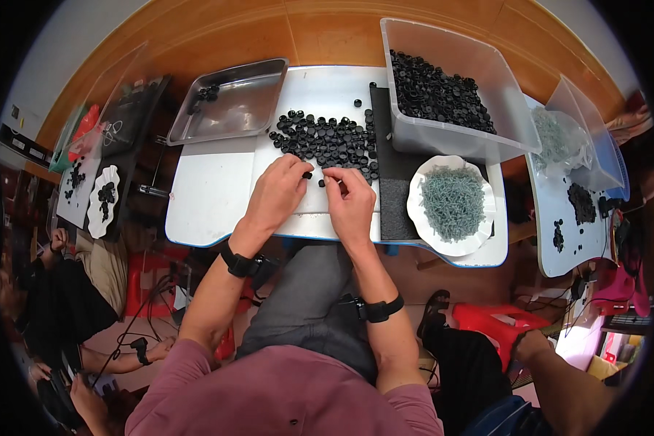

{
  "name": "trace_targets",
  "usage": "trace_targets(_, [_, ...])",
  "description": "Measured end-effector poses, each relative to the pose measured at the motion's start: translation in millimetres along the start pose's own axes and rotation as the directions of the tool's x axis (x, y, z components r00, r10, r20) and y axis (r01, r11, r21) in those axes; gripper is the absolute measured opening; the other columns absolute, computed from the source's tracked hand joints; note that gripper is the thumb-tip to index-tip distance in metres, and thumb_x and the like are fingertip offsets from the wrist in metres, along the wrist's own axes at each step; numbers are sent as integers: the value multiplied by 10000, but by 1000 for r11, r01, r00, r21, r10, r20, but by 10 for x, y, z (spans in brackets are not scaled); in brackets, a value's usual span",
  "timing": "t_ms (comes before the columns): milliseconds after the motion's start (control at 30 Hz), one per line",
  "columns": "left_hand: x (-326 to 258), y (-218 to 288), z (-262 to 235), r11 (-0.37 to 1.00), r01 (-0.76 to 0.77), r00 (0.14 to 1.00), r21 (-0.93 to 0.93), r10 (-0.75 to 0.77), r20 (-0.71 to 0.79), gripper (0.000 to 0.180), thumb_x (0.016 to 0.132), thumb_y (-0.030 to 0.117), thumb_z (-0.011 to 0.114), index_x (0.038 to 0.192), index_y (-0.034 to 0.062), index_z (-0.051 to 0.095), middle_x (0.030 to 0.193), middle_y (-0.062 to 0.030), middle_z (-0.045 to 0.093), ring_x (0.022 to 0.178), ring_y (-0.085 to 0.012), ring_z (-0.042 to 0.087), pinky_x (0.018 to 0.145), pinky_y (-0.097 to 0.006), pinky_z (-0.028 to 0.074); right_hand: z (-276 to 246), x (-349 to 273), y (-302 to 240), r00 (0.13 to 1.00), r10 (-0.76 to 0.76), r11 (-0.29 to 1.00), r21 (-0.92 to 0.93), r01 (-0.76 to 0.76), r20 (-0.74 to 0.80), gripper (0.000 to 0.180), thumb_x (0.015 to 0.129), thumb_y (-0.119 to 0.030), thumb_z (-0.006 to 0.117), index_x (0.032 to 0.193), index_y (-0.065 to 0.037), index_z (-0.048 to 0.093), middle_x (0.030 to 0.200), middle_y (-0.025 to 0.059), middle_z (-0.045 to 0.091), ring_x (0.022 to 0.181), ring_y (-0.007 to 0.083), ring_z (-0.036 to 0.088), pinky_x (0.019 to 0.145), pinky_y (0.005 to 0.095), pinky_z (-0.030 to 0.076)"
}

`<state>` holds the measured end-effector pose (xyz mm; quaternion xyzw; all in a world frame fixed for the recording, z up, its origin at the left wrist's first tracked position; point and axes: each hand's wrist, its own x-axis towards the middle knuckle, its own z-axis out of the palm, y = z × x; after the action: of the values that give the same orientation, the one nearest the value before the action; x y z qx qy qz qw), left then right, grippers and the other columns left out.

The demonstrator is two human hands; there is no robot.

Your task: Assembling small plastic components by inserting white pins into black housings.

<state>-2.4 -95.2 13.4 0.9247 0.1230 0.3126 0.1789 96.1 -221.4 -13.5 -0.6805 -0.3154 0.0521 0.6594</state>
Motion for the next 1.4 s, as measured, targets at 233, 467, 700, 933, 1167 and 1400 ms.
trace_targets(233, [-8, -8, -55, 990, -32, 997, 138, 21, 75, 201, 820, 31, 660, 1020, 45, 677, 953, -98, 673, 850, -320, 660, 783, -411, 546, -39, -10, 20, 1000, 13, 1000, 5, -13, -18, 104, 905, -9, 686, 989, -6, 746, 875, 67, 685, 674, 103, 612, 594, 250, 477])
trace_targets(467, [-128, -34, 61, 618, 452, 863, -643, -486, 138, 325, 848, 17, 790, 1148, 9, 667, 1000, -63, 720, 833, -101, 661, 751, -238, 546, -80, -62, -131, 996, -26, 1000, 15, 27, -86, 174, 887, 7, 699, 1054, -22, 736, 853, 27, 664, 671, 65, 566, 584, 229, 444])
trace_targets(700, [-21, 17, 83, 318, 554, 777, -770, -528, 341, 214, 951, 88, 702, 1129, -29, 680, 923, -60, 723, 807, -102, 671, 726, -230, 526, -1218, 100, -727, 974, -225, 806, -567, 172, -24, 89, 849, -47, 728, 930, -67, 697, 884, 102, 676, 694, 283, 677, 632, 372, 538])
trace_targets(933, [-81, -36, 206, 336, 497, 797, -800, -541, 268, 204, 956, 69, 678, 1136, -28, 680, 929, -53, 718, 804, -103, 666, 733, -235, 520, -2174, 186, -625, 995, -77, 566, -824, -7, -62, 116, 848, -90, 721, 963, -78, 727, 884, 105, 687, 775, 323, 675, 711, 420, 531])
trace_targets(1167, [-148, -86, 213, 327, 451, 824, -830, -510, 247, 211, 946, 71, 699, 1134, -22, 683, 940, -51, 713, 815, -100, 662, 741, -234, 519, -2055, 76, -593, 995, 91, 618, -782, -77, -26, 221, 791, -106, 769, 1005, -87, 714, 886, 91, 674, 816, 314, 669, 723, 421, 519])
trace_targets(1400, [-166, -80, 230, 317, 442, 830, -839, -500, 248, 213, 946, 72, 703, 1138, -18, 684, 961, -53, 717, 821, -99, 665, 747, -235, 522, -2047, 107, -487, 991, 110, 607, -785, -123, -71, 141, 820, -98, 750, 954, -62, 721, 920, 108, 725, 795, 331, 678, 749, 425, 533])
